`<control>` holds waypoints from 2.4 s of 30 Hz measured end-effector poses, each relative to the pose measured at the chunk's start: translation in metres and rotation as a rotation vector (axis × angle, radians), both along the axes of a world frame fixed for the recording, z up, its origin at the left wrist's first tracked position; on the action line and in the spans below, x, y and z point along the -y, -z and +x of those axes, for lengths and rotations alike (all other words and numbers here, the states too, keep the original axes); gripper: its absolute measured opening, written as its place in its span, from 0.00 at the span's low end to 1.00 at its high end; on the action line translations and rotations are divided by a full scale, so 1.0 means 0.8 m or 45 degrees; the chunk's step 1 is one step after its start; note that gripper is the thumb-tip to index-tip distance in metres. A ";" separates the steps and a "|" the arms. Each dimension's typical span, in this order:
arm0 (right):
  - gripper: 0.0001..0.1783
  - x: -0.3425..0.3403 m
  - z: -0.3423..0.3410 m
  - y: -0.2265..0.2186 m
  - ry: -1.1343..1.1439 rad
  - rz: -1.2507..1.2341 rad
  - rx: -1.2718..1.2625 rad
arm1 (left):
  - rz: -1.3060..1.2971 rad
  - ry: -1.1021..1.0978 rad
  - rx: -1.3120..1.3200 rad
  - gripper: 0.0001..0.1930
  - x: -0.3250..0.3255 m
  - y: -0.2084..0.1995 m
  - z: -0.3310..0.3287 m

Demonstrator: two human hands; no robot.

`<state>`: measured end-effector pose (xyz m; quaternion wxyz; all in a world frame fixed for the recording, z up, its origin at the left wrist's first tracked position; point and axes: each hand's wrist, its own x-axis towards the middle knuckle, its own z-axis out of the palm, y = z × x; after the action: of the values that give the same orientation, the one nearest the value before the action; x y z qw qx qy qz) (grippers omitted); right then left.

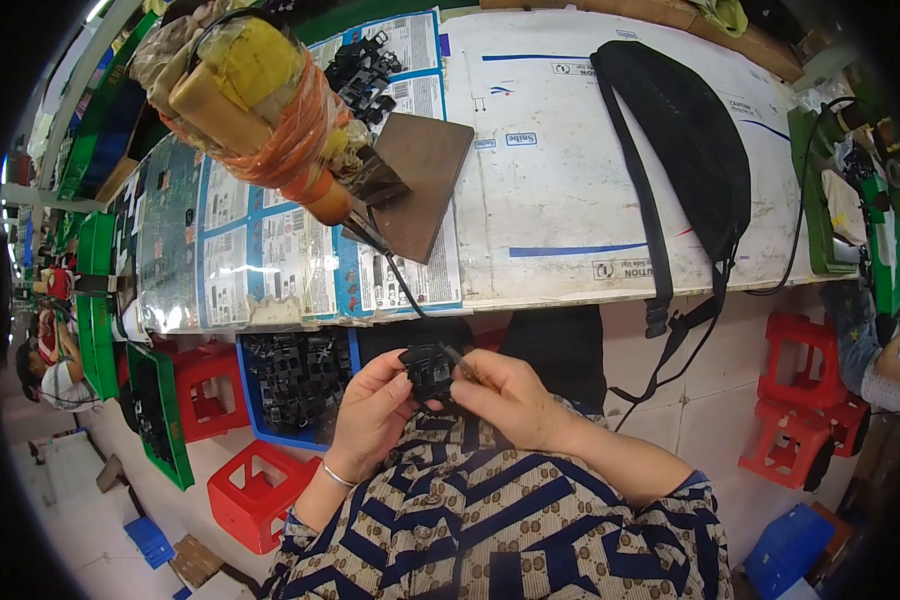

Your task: The person trims plastic parts using small snips and fits the components together by hand.

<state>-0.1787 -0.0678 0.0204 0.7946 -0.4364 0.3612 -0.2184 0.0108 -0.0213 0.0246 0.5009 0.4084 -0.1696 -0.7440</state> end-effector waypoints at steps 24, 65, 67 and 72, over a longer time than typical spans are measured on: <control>0.09 0.034 0.020 -0.031 0.093 0.149 -0.062 | -0.282 0.080 0.466 0.12 0.022 -0.035 0.001; 0.05 0.078 0.035 -0.016 0.383 0.591 0.238 | -0.181 -0.124 0.170 0.22 0.064 -0.003 0.008; 0.05 0.082 0.038 -0.014 0.394 0.609 0.244 | -0.172 -0.144 0.150 0.22 0.069 -0.001 0.009; 0.08 0.091 0.043 -0.009 0.426 0.611 0.283 | -0.173 -0.164 0.118 0.21 0.082 -0.004 0.013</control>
<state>-0.1441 -0.1409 0.0275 0.8625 -0.1444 0.3802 -0.3011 0.0215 -0.0869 0.0281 0.5659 0.4174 -0.2159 -0.6774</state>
